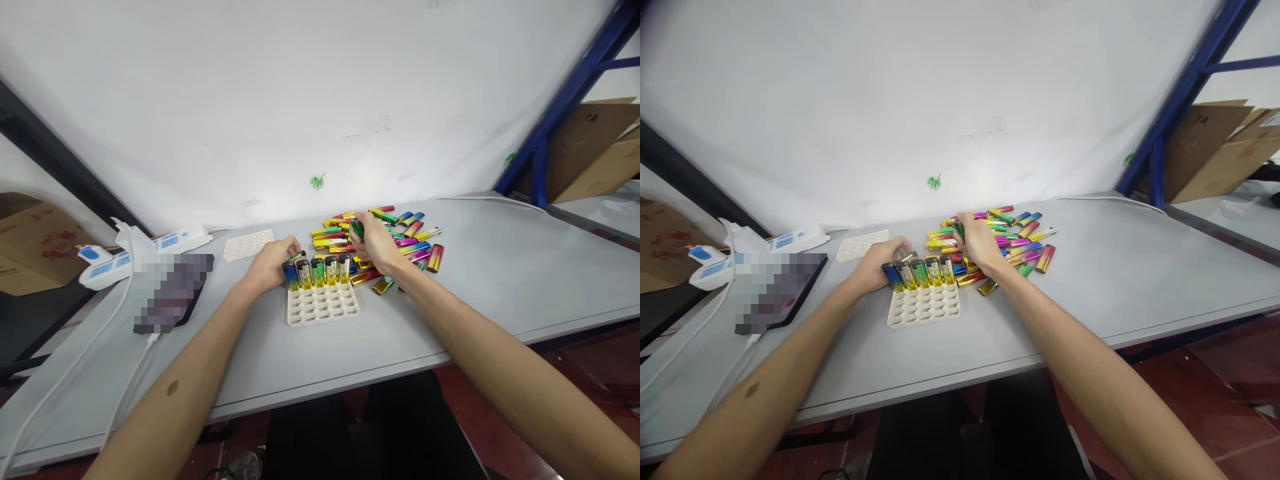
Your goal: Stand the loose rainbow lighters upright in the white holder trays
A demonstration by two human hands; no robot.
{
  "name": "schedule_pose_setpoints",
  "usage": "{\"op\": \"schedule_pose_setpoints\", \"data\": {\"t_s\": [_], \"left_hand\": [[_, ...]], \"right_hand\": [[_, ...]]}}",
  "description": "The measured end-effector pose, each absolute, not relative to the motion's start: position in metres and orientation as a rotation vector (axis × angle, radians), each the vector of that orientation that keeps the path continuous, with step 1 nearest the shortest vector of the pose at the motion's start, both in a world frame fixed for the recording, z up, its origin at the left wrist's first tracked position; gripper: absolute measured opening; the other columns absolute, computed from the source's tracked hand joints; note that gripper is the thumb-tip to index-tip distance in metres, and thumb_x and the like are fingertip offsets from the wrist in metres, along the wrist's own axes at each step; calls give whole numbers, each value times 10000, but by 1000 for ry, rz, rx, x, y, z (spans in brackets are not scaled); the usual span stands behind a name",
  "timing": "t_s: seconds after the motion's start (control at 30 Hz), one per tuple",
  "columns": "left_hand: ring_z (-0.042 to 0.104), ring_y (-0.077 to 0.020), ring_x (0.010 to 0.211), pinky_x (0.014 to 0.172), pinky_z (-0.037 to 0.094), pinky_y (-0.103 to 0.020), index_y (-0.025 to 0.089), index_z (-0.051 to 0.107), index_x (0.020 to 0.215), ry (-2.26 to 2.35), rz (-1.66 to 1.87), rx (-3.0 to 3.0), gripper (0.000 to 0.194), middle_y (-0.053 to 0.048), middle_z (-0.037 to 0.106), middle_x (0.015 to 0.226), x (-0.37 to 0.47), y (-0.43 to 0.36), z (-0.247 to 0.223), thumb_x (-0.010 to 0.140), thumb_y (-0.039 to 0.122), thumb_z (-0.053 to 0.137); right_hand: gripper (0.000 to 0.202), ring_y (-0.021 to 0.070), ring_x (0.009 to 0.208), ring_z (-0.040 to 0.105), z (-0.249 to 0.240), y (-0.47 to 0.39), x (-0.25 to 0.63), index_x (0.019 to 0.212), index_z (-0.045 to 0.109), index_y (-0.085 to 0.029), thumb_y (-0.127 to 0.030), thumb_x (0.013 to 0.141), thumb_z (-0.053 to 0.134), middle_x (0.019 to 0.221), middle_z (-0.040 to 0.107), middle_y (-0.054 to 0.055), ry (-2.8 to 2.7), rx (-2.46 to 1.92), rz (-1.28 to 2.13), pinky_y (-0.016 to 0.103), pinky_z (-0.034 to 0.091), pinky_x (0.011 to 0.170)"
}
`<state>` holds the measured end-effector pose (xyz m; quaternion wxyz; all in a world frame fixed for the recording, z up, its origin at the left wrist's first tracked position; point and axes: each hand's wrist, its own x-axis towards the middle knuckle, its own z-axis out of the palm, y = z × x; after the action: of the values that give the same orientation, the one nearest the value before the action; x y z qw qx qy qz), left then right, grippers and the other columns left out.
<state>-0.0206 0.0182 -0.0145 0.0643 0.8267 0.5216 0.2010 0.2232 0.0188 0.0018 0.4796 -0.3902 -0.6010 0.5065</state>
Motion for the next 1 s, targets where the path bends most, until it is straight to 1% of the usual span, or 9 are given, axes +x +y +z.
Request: {"op": "schedule_pose_setpoints", "data": {"t_s": [0.13, 0.37, 0.47, 0.53, 0.63, 0.73, 0.83, 0.9, 1.0], "left_hand": [[585, -176, 678, 634, 392, -270, 227, 522, 906, 1601, 667, 2450, 112, -7, 659, 824, -17, 17, -14, 841, 308, 563], [505, -140, 600, 623, 370, -258, 235, 461, 923, 1590, 763, 2394, 141, 47, 581, 717, -17, 19, -19, 854, 333, 537], [491, -135, 591, 618, 370, -258, 234, 458, 909, 1610, 777, 2373, 148, 51, 570, 714, -16, 18, -19, 842, 330, 548], [485, -132, 578, 609, 368, -260, 234, 464, 912, 1623, 785, 2366, 153, 51, 576, 724, -16, 18, -18, 837, 332, 555], [492, -129, 563, 600, 373, -268, 234, 485, 947, 1616, 797, 2369, 166, 42, 614, 775, -15, 16, -17, 850, 352, 549], [566, -147, 637, 644, 415, -280, 227, 524, 1006, 1590, 812, 2386, 201, 6, 669, 889, -15, 16, -16, 858, 361, 550], [644, -195, 801, 746, 456, -307, 223, 577, 1076, 1579, 805, 2407, 240, -31, 704, 969, -15, 17, -16, 872, 344, 537], [661, -225, 874, 788, 464, -327, 225, 614, 1090, 1588, 790, 2423, 252, -46, 720, 990, -14, 18, -16, 888, 340, 516], [667, -243, 904, 797, 467, -340, 229, 640, 1091, 1579, 768, 2448, 264, -54, 728, 1009, -13, 17, -16, 905, 343, 491]], "right_hand": [[567, 93, 402, 140, 3, 18, 221, 516, 319, -244, -631, 929, 354, 455, 201, -55, -1468, -974, 1178, 278, 136, 421], [497, 93, 411, 115, 2, 18, 223, 519, 311, -239, -490, 946, 354, 442, 205, -49, -1485, -929, 1208, 276, 112, 408], [525, 90, 407, 125, 3, 16, 222, 520, 325, -237, -533, 953, 348, 441, 199, -54, -1491, -943, 1192, 273, 120, 410], [550, 94, 404, 173, 4, 15, 220, 553, 390, -230, -604, 952, 326, 452, 236, -54, -1491, -943, 1183, 269, 157, 414], [543, 108, 445, 319, 7, 14, 218, 702, 513, -217, -665, 942, 323, 533, 379, -37, -1514, -879, 1142, 264, 276, 453], [458, 112, 545, 422, 10, 12, 218, 751, 518, -209, -640, 905, 485, 630, 478, -26, -1598, -902, 995, 270, 352, 542], [420, 102, 588, 406, 15, 10, 222, 694, 496, -199, -561, 860, 626, 636, 467, -35, -1672, -919, 795, 273, 346, 579], [364, 101, 598, 411, 21, 8, 225, 724, 536, -196, -513, 871, 639, 648, 465, -35, -1654, -857, 709, 274, 354, 581], [234, 105, 645, 490, 30, 2, 225, 902, 604, -213, -445, 896, 635, 757, 535, -17, -1548, -731, 602, 275, 416, 603]]}}
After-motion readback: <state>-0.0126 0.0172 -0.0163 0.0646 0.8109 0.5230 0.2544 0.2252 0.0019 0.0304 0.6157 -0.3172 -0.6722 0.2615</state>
